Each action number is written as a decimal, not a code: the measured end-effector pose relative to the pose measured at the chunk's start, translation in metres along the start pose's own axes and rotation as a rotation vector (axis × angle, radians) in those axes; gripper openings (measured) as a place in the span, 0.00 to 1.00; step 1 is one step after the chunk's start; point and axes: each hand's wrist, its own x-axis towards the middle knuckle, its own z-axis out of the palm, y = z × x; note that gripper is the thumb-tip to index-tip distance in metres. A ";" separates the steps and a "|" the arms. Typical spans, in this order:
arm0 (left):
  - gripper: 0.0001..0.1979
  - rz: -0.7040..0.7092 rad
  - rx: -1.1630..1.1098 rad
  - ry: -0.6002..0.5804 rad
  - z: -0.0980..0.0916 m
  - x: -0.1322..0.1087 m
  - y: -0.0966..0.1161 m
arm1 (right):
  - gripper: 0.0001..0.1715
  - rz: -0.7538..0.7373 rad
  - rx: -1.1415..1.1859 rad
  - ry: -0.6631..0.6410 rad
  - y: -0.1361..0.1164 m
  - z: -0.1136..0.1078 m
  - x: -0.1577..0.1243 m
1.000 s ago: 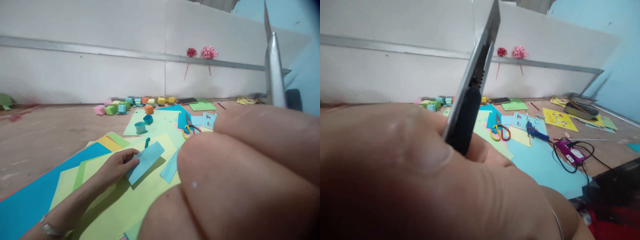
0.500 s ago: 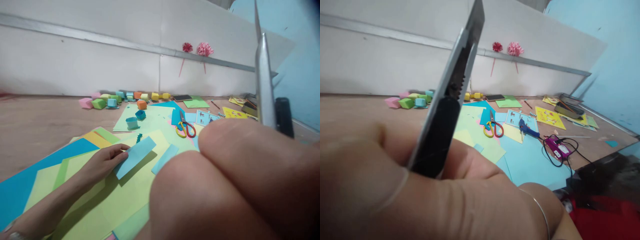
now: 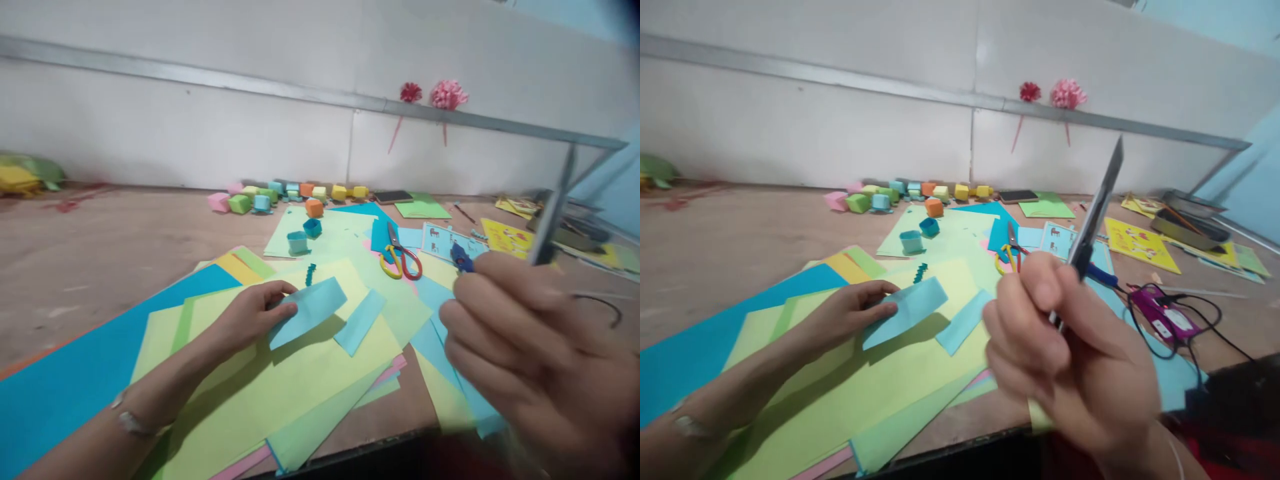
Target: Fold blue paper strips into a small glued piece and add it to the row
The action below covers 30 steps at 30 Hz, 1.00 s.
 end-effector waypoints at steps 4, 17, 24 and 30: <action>0.17 0.035 -0.001 -0.050 0.001 0.000 0.002 | 0.13 0.209 0.029 0.015 0.017 -0.011 0.050; 0.14 0.123 0.044 -0.066 0.004 -0.003 0.004 | 0.19 -0.102 -1.027 -0.082 0.070 -0.025 0.042; 0.13 0.133 0.032 -0.066 0.005 -0.004 0.005 | 0.20 0.090 -1.277 -0.125 0.086 -0.057 0.049; 0.13 0.142 0.028 -0.065 0.004 -0.006 0.008 | 0.12 0.049 -1.486 -0.079 0.092 -0.049 0.059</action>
